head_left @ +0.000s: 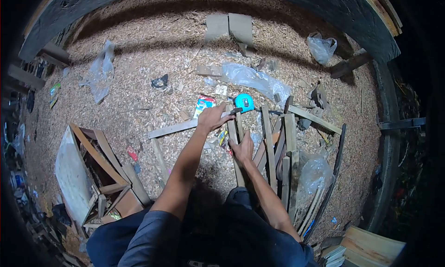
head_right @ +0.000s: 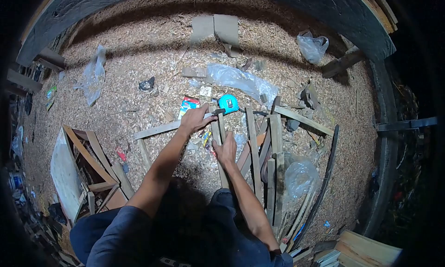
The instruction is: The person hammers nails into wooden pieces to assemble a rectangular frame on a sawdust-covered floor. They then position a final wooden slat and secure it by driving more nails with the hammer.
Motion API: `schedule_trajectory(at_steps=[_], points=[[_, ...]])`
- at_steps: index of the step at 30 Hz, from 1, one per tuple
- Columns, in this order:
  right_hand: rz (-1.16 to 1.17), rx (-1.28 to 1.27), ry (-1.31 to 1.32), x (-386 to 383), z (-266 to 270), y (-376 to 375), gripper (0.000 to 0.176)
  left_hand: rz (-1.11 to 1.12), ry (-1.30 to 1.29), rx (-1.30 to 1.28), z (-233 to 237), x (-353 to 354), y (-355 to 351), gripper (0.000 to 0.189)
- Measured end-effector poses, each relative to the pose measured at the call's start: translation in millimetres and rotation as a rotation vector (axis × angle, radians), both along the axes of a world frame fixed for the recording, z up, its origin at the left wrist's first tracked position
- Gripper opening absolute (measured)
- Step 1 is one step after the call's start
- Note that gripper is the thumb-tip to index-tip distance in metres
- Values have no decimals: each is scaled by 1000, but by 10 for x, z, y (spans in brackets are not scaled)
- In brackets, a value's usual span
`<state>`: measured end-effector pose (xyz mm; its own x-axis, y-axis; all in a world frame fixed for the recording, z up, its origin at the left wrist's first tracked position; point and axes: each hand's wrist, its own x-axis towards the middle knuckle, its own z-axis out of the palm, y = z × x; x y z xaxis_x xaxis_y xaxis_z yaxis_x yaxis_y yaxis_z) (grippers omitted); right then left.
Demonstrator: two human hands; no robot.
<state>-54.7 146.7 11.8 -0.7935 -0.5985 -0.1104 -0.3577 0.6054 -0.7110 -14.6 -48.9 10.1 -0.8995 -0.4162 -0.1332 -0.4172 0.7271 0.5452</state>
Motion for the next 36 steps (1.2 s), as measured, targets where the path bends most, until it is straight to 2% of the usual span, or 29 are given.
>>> schedule_trajectory(at_steps=[3,4,7,9,11,16,17,19,22,28,30,33,36], points=[[0,-49,-65,-32,71,56,47,1,10,58,17,-18,-16,70],[25,-161,-17,-40,37,75,41,-19,-30,79,25,-18,-28,70],[-71,-59,105,-19,105,100,34,-54,-131,107,89,-11,-57,68],[-60,-86,112,6,288,133,30,-142,-190,36,5,-11,-74,67],[-78,-36,-209,27,560,103,30,-156,-240,22,-28,-50,-72,67],[63,-32,-49,67,710,81,29,-117,-226,-95,-89,-84,-20,54],[80,2,-12,75,711,81,28,-116,-229,-94,-108,-90,-17,54],[58,17,-38,79,694,73,28,-96,-222,-134,-137,-107,0,41],[26,41,-71,68,629,61,29,-122,-229,-78,-134,-126,-27,32],[58,58,-52,-10,598,53,33,-134,-207,-41,-122,-106,-39,31],[-96,142,-107,19,699,37,35,-133,-225,-30,-121,-111,-49,32],[-169,18,-59,45,509,112,36,-121,-234,-14,-89,-111,-61,31],[-152,74,-57,47,397,209,38,-125,-226,11,-68,-102,-65,30]])
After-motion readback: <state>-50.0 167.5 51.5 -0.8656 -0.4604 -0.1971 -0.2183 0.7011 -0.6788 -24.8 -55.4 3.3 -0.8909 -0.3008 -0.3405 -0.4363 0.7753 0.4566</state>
